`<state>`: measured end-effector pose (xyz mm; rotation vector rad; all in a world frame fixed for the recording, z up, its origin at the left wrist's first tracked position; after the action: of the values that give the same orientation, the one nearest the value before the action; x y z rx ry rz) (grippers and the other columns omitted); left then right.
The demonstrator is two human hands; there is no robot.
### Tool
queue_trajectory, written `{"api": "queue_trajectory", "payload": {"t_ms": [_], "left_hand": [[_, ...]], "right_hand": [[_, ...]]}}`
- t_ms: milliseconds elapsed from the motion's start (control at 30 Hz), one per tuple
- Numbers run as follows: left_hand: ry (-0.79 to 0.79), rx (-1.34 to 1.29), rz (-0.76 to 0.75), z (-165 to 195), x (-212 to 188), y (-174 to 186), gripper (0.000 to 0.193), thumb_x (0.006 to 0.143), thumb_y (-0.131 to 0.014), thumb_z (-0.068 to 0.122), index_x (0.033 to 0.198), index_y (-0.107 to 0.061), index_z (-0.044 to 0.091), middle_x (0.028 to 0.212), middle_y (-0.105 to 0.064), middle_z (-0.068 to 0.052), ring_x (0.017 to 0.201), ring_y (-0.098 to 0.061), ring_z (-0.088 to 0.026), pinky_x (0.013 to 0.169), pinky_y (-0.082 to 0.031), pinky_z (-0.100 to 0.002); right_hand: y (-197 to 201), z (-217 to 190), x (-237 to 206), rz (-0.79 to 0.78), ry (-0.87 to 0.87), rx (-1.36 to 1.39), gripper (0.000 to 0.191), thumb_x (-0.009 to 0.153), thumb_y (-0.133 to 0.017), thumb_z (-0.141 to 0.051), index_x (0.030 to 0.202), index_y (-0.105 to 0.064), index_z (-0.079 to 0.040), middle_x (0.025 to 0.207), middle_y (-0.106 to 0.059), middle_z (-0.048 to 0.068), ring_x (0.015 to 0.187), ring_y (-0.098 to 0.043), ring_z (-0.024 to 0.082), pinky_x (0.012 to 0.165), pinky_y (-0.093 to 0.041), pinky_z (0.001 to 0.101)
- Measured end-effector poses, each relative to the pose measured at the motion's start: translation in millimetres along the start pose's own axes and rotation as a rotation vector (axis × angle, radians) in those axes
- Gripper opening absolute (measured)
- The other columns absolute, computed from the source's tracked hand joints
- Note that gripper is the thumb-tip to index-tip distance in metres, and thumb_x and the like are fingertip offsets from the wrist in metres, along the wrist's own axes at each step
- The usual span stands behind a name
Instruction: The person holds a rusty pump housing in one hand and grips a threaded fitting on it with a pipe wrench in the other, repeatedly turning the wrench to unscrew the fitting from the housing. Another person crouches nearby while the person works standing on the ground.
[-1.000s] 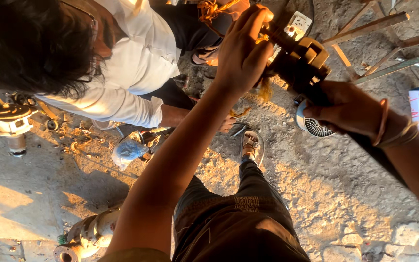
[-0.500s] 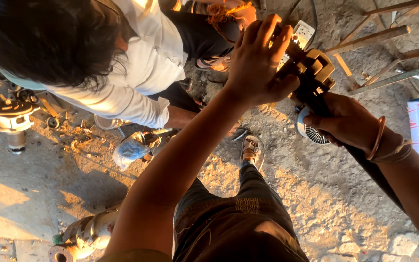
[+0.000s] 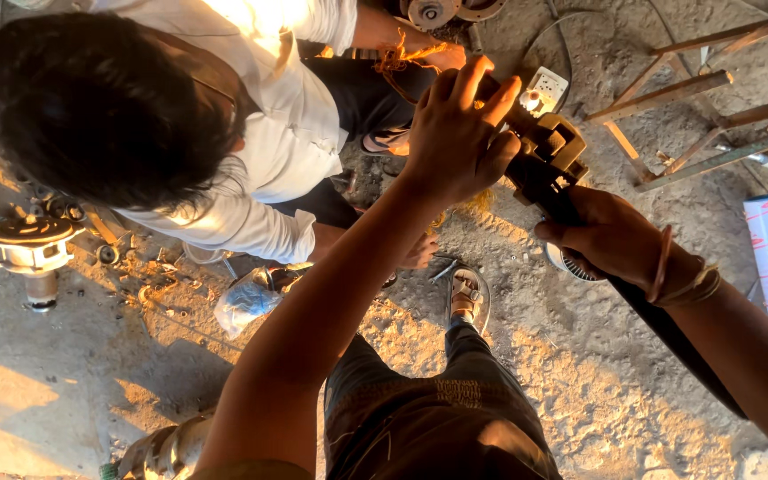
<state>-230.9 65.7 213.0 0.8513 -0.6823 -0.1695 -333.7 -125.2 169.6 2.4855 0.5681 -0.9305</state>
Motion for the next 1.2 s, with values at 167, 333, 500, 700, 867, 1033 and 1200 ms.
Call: {"api": "queue_trajectory", "payload": {"t_ms": [167, 333, 500, 700, 867, 1033, 1200], "left_hand": [[-0.004, 0.007, -0.001, -1, -1, -7, 0.058, 0.092, -0.056, 0.050, 0.134, -0.065, 0.011, 0.140, -0.050, -0.019, 0.119, -0.053, -0.036, 0.101, -0.046, -0.054], [-0.054, 0.114, 0.088, 8, 1, 1, 0.055, 0.093, -0.058, 0.049, 0.135, -0.062, 0.013, 0.143, -0.053, -0.015, 0.131, -0.050, -0.040, 0.112, -0.045, -0.056], [0.015, -0.022, -0.245, 28, 27, -33, 0.051, 0.089, -0.054, 0.048, 0.123, -0.072, 0.014, 0.138, -0.063, -0.007, 0.126, -0.055, -0.036, 0.104, -0.046, -0.054], [-0.044, -0.173, -0.142, 58, 38, -39, 0.049, 0.091, -0.052, 0.042, 0.116, -0.075, 0.008, 0.140, -0.063, -0.013, 0.122, -0.057, -0.038, 0.098, -0.049, -0.049], [-0.134, -0.469, -0.062, 44, 36, -12, 0.040, 0.100, -0.044, 0.028, 0.118, -0.071, 0.006, 0.127, -0.071, -0.011, 0.124, -0.066, -0.033, 0.111, -0.047, -0.048], [-0.006, -0.568, -0.039, 36, 35, 1, 0.039, 0.097, -0.048, 0.022, 0.119, -0.073, 0.003, 0.128, -0.072, -0.016, 0.116, -0.064, -0.038, 0.106, -0.050, -0.045], [-0.091, -0.364, 0.003, 48, 36, 8, 0.035, 0.101, -0.045, 0.025, 0.114, -0.072, 0.006, 0.127, -0.072, -0.014, 0.123, -0.062, -0.036, 0.112, -0.042, -0.048]], "right_hand": [[-1, 11, 2, -0.283, -0.022, 0.546, 0.025, 0.095, -0.062, -0.025, 0.107, -0.056, -0.004, 0.061, -0.057, 0.003, 0.041, -0.049, 0.009, 0.035, -0.040, 0.0246], [-5, -6, -5, -0.374, 0.029, 0.626, 0.027, 0.094, -0.058, -0.027, 0.110, -0.057, -0.005, 0.059, -0.057, 0.004, 0.034, -0.045, 0.009, 0.028, -0.036, 0.0241], [-43, 21, -27, -0.148, -0.094, 0.828, 0.022, 0.101, -0.053, -0.034, 0.095, -0.051, -0.013, 0.053, -0.043, -0.004, 0.032, -0.035, 0.006, 0.026, -0.028, 0.0246], [-40, 28, -50, -0.067, 0.024, 0.841, 0.025, 0.104, -0.053, -0.028, 0.089, -0.051, -0.008, 0.052, -0.045, 0.000, 0.031, -0.036, 0.010, 0.027, -0.031, 0.0285], [-50, 10, -55, 0.011, 0.007, 0.867, 0.017, 0.101, -0.056, -0.023, 0.094, -0.050, -0.008, 0.055, -0.047, 0.000, 0.033, -0.038, 0.010, 0.029, -0.033, 0.0275], [-66, -8, -66, -0.025, 0.089, 0.882, 0.015, 0.102, -0.055, -0.022, 0.098, -0.050, -0.008, 0.054, -0.046, 0.000, 0.032, -0.037, 0.009, 0.028, -0.032, 0.0272], [-47, -4, -58, -0.101, 0.119, 0.803, 0.018, 0.102, -0.056, -0.023, 0.092, -0.050, -0.008, 0.050, -0.046, -0.001, 0.029, -0.038, 0.008, 0.025, -0.031, 0.0266]]}}
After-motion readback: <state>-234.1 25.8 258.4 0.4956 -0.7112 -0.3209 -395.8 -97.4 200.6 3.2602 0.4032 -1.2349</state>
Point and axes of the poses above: each hand's wrist, its own x-axis towards the middle knuckle, its own y-axis out of the back of the hand, z = x × y, the point moved 7 cm from there along x, towards the middle knuckle
